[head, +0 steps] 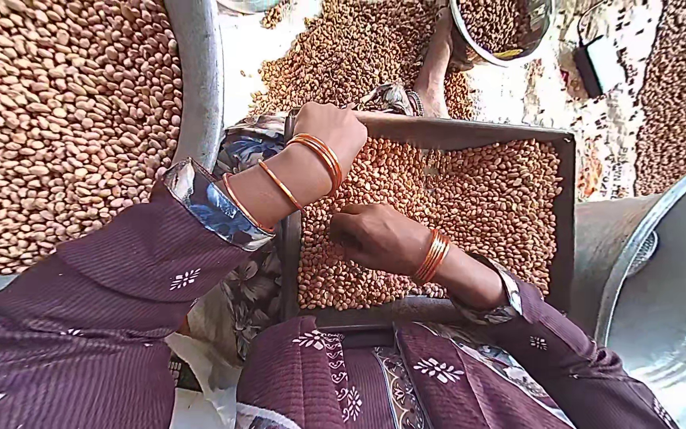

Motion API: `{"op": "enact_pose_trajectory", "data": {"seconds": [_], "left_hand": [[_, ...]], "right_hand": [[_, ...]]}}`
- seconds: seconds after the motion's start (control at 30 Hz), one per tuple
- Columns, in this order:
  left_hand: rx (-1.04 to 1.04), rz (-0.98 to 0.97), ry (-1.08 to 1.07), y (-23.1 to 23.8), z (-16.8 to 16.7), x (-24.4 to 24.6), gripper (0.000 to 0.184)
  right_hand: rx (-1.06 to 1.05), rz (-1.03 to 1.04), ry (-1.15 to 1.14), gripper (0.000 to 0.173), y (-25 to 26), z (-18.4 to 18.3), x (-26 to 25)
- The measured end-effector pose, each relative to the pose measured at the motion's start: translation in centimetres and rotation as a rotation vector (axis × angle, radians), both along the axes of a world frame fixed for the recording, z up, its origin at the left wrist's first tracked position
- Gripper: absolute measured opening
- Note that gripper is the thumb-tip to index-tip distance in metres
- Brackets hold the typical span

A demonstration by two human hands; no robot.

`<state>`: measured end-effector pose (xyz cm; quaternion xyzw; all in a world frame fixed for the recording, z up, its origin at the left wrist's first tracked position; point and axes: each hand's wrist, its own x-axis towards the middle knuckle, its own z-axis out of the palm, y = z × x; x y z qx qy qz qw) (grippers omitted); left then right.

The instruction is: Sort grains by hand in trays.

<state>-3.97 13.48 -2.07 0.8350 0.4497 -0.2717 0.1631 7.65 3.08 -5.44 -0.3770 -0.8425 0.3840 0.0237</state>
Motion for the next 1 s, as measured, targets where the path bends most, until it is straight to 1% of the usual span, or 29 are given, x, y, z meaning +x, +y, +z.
{"op": "enact_pose_trajectory", "data": {"seconds": [0.07, 0.13, 0.17, 0.23, 0.27, 0.3, 0.33, 0.37, 0.4, 0.43, 0.5, 0.53, 0.6, 0.63, 0.73, 0.8, 0.83, 0.9, 0.93, 0.97, 1.0], "left_hand": [[-0.032, 0.013, -0.014, 0.3, 0.1, -0.2, 0.012], [-0.055, 0.044, -0.086, 1.0, 0.3, -1.0, 0.019], [-0.032, 0.069, -0.17, 1.5, 0.5, -1.5, 0.022], [0.104, 0.145, -0.414, 2.3, 0.8, -2.6, 0.025], [0.171, 0.182, -0.506, 2.7, 1.1, -2.8, 0.032], [0.225, 0.21, -0.528, 2.9, 1.6, -2.9, 0.046], [0.263, 0.236, -0.503, 3.0, 1.9, -2.9, 0.058], [0.286, 0.258, -0.455, 2.9, 2.1, -2.9, 0.064], [0.298, 0.265, -0.408, 2.7, 2.1, -2.7, 0.062], [0.309, 0.25, -0.363, 2.2, 1.9, -2.5, 0.051], [0.272, 0.194, -0.26, 1.2, 1.7, -2.1, 0.024], [0.207, 0.181, -0.177, 0.9, 1.7, -1.7, 0.018], [0.063, 0.168, -0.007, 0.5, 1.4, -0.9, 0.018], [0.034, 0.152, 0.049, 0.4, 0.8, -0.6, 0.017], [0.016, 0.122, 0.106, 0.0, 0.1, 0.1, 0.008], [0.014, 0.107, 0.118, -0.1, 0.1, 0.3, 0.008], [0.005, 0.104, 0.123, 0.0, 0.3, 0.2, 0.008], [-0.008, 0.111, 0.091, 0.4, 0.6, -0.4, 0.019], [0.004, 0.132, 0.01, 0.7, 0.8, -0.9, 0.026], [0.044, 0.168, -0.146, 0.9, 1.0, -1.5, 0.029], [0.12, 0.192, -0.354, 1.2, 1.0, -2.1, 0.03]], "right_hand": [[0.006, 0.042, -0.103, 0.007, 0.7, 0.8, 0.6], [0.069, -0.008, -0.144, 0.009, 1.8, 2.7, 1.5], [0.144, -0.069, -0.115, 0.011, 2.5, 3.7, 2.1], [0.381, -0.253, 0.013, 0.016, 4.6, 4.7, 2.9], [0.482, -0.342, 0.049, 0.019, 5.3, 5.3, 3.3], [0.55, -0.411, 0.05, 0.022, 5.6, 5.8, 3.5], [0.564, -0.457, 0.027, 0.023, 5.4, 6.3, 3.7], [0.563, -0.473, 0.009, 0.02, 5.2, 6.2, 3.9], [0.546, -0.47, -0.014, 0.016, 5.1, 5.6, 4.0], [0.515, -0.457, -0.045, 0.014, 5.2, 4.8, 4.0], [0.498, -0.4, -0.107, 0.013, 5.7, 2.3, 3.8], [0.531, -0.365, -0.134, 0.015, 6.3, 0.5, 3.8], [0.556, -0.313, -0.192, 0.017, 6.9, -1.8, 3.3], [0.559, -0.298, -0.237, 0.018, 7.1, -2.4, 2.9], [0.543, -0.287, -0.32, 0.017, 6.9, -2.5, 2.0], [0.499, -0.285, -0.352, 0.017, 7.1, -2.1, 2.0], [0.428, -0.28, -0.393, 0.017, 7.2, -1.4, 2.2], [0.193, -0.248, -0.462, 0.019, 7.9, 0.8, 2.9], [0.118, -0.228, -0.44, 0.019, 8.3, 1.7, 3.5], [0.105, -0.216, -0.361, 0.019, 8.6, 2.3, 4.4], [0.157, -0.235, -0.231, 0.018, 8.7, 2.6, 5.4]]}}
